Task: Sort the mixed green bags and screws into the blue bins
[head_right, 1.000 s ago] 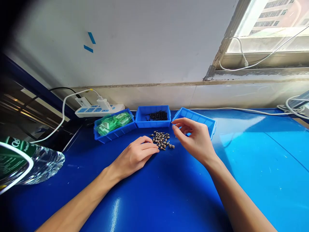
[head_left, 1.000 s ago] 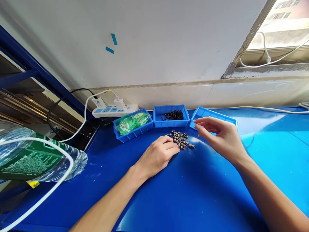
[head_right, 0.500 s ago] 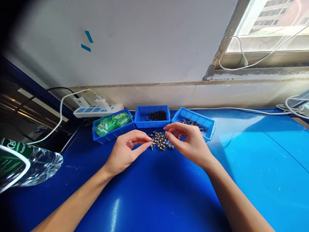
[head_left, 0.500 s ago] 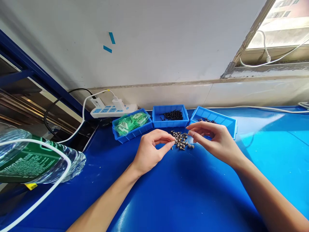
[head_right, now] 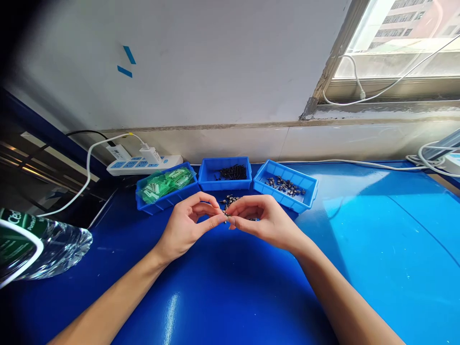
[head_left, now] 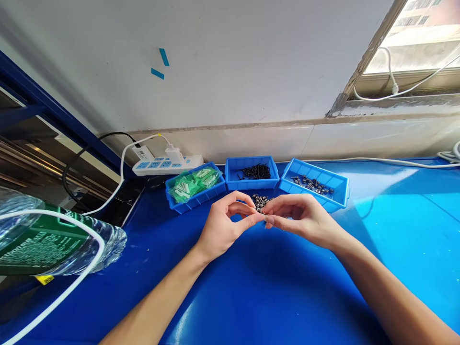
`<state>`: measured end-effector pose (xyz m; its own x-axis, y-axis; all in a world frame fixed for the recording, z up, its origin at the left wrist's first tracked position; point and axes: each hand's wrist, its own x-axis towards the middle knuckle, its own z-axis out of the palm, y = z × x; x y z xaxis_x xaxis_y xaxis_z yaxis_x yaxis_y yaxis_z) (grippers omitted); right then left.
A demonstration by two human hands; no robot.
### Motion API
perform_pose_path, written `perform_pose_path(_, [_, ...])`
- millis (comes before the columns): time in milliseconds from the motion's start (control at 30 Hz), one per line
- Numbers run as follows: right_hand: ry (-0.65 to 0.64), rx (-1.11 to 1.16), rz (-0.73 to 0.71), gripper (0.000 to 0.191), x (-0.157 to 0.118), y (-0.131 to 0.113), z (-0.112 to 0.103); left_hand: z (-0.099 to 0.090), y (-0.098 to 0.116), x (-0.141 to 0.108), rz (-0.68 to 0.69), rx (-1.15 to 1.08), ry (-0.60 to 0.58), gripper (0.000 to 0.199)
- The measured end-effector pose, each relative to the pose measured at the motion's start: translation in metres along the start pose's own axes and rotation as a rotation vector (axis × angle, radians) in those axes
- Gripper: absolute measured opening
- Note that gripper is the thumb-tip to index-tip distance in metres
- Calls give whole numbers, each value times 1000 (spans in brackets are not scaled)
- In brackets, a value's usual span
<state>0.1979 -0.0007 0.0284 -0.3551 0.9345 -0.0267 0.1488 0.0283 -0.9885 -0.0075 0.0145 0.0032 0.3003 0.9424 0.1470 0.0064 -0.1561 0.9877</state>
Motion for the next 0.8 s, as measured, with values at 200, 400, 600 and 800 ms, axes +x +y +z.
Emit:
perform_pose_path(200, [97, -58, -30, 22, 1, -6, -4, -2, -4, -2, 235, 383, -30, 8])
perform_pose_path(400, [585, -363, -195, 8, -2, -13, -28, -4, -16, -6, 587, 849, -259, 13])
perform_pose_path(600, [848, -660, -274, 6, -3, -11, -41, -5, -22, -7, 609, 883, -278, 18])
perform_pose_path(800, [778, -735, -404, 16, -1, -14, -24, -6, -21, -7, 619, 914, -181, 22])
